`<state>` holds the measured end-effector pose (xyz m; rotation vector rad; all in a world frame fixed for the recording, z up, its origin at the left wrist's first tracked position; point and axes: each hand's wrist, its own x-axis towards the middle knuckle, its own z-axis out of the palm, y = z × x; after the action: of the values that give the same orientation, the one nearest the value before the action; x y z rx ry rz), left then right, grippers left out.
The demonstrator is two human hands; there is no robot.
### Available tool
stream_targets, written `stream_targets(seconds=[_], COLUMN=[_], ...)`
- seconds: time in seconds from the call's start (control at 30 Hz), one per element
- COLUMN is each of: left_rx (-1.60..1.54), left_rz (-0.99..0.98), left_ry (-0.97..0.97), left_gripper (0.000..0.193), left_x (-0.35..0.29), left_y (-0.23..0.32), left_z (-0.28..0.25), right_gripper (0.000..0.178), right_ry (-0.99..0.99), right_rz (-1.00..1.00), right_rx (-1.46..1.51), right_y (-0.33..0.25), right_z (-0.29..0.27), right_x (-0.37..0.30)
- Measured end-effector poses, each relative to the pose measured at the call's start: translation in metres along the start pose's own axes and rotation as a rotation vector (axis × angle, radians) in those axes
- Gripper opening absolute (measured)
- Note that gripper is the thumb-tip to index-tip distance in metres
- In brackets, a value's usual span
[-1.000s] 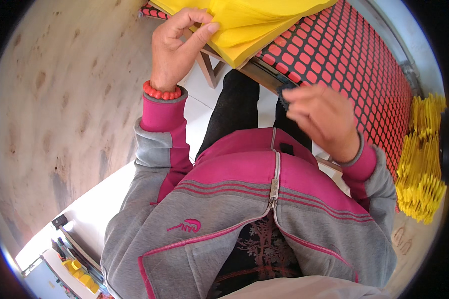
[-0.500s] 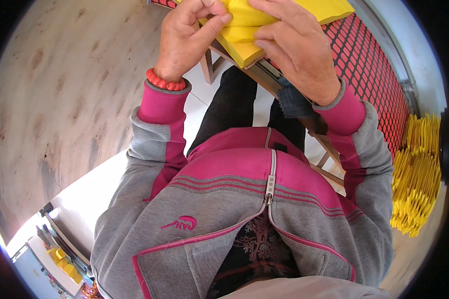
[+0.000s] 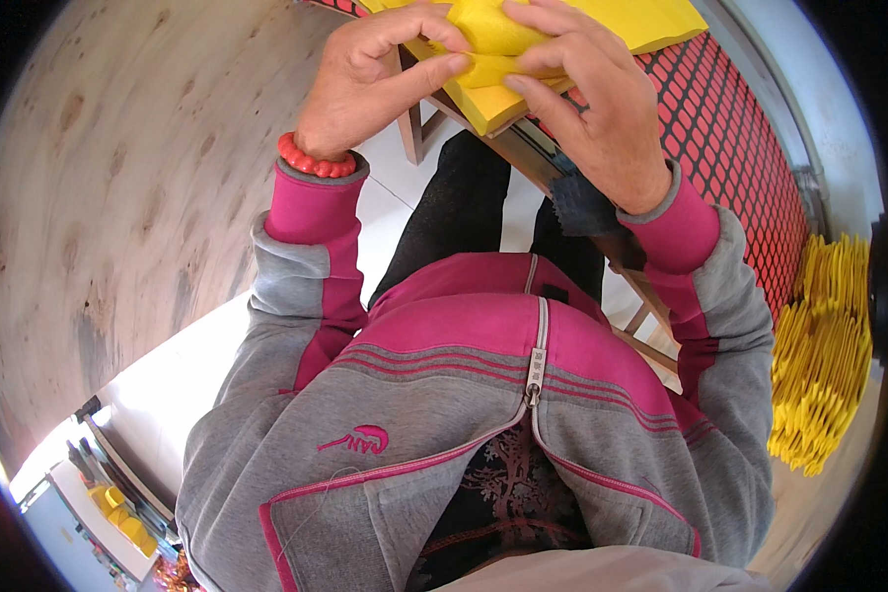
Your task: The person folds yellow paper sheets by hand on a patterned table. They smooth each fold, stack the finished pieces, and repeat the process with additional sheets from a nearby pile.
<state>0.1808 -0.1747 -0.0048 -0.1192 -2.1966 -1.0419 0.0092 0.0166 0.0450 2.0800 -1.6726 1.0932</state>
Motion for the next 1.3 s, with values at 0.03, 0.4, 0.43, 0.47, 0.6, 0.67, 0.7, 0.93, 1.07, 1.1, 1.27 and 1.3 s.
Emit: stream_targets(seconds=[0.03,0.4,0.43,0.47,0.6,0.67,0.7,0.93,1.07,1.1,1.27,1.3], left_rx=[-0.03,-0.274,-0.274,-0.294,-0.334,-0.32,-0.306,-0.156,-0.147,-0.134,-0.11,-0.12], left_rz=[-0.039,-0.182,-0.195,-0.194,-0.169,-0.204,-0.251,-0.017,-0.024,-0.025,-0.05,-0.052], left_ry=[0.023,0.22,0.226,0.243,0.285,0.278,0.266,0.057,0.025,0.02,0.015,0.013], left_gripper=[0.012,0.011,0.014,0.014,0.013,0.01,0.007,0.018,0.021,0.021,0.02,0.019], left_x=[-0.001,-0.001,0.0,0.0,0.004,0.002,-0.001,-0.005,-0.007,-0.007,-0.005,-0.005], left_y=[-0.002,-0.001,0.0,0.0,0.003,0.006,0.007,-0.007,-0.009,-0.008,-0.005,-0.005], left_z=[0.001,0.02,0.02,0.021,0.024,0.024,0.023,0.005,0.002,0.001,0.0,0.0], right_gripper=[0.027,0.034,0.034,0.032,0.026,0.024,0.023,0.021,0.021,0.02,0.02,0.02], right_ry=[0.059,0.209,0.216,0.225,0.186,0.174,0.172,0.14,0.098,0.072,0.084,0.093], right_rz=[-0.02,-0.21,-0.217,-0.225,-0.254,-0.245,-0.236,-0.168,-0.104,-0.072,-0.009,-0.003], right_rx=[-0.021,-0.125,-0.129,-0.136,-0.169,-0.186,-0.194,-0.074,-0.042,-0.044,0.021,0.033], right_y=[0.001,0.002,0.002,0.002,0.002,0.0,-0.001,0.001,0.002,0.002,0.0,0.0], right_z=[0.002,0.002,0.002,0.003,0.005,0.005,0.004,0.006,0.005,0.004,0.005,0.006], right_x=[0.0,0.0,0.0,0.001,0.002,0.001,0.001,0.0,-0.003,-0.004,-0.004,-0.004])
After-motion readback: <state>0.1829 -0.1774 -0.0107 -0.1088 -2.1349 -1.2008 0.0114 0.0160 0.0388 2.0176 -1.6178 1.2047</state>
